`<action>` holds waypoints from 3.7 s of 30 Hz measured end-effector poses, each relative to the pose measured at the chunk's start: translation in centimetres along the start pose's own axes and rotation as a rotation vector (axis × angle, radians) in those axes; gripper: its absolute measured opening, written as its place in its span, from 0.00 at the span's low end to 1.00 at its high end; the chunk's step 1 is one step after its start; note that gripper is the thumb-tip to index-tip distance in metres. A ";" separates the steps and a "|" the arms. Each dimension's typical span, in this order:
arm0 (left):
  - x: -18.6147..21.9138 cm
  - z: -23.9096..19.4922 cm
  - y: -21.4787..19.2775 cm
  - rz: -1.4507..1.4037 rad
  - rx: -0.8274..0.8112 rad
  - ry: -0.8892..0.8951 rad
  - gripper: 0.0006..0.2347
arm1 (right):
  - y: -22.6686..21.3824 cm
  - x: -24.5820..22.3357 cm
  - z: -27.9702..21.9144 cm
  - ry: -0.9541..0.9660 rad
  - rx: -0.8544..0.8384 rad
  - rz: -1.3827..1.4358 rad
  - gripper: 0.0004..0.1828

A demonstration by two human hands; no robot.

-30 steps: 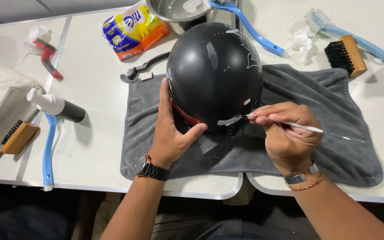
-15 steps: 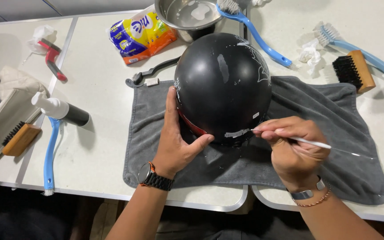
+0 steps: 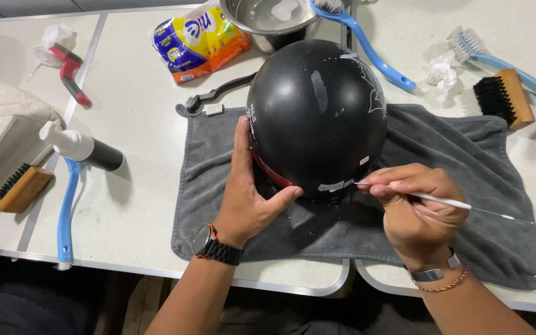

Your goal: The person scrapes a sticker off a black helmet using a metal tool, then scrubs the area with a toothbrush and wipes it with a cloth. The helmet is placed on a grey towel on a white table.

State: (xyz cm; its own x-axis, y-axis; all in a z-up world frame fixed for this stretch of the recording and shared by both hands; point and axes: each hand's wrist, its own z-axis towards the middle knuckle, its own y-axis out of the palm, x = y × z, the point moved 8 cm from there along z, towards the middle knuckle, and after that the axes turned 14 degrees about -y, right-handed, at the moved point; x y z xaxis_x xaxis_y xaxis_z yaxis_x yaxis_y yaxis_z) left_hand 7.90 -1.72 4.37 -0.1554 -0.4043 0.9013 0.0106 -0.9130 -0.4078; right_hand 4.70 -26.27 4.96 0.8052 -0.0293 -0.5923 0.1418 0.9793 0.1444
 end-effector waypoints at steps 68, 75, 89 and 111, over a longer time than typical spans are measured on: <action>-0.7 -0.2 0.0 -0.023 0.076 0.011 0.54 | -1.1 -0.1 0.2 -0.177 0.039 0.038 0.17; -0.9 -0.3 0.1 -0.024 0.077 0.011 0.55 | -0.7 -0.4 0.1 -0.164 0.018 0.022 0.16; -0.8 -0.3 0.0 -0.024 0.088 0.023 0.55 | -0.9 -0.2 0.0 -0.140 0.021 0.041 0.15; -0.9 -0.2 0.0 -0.043 0.082 0.018 0.54 | -1.1 0.5 -0.4 -0.115 -0.001 0.060 0.16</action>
State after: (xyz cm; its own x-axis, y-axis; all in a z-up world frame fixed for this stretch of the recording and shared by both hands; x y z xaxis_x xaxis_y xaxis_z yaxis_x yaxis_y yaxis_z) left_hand 7.83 -1.32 3.59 -0.1756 -0.3640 0.9147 0.0838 -0.9313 -0.3545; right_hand 4.69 -27.23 4.21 0.8730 0.0062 -0.4877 0.0911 0.9802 0.1756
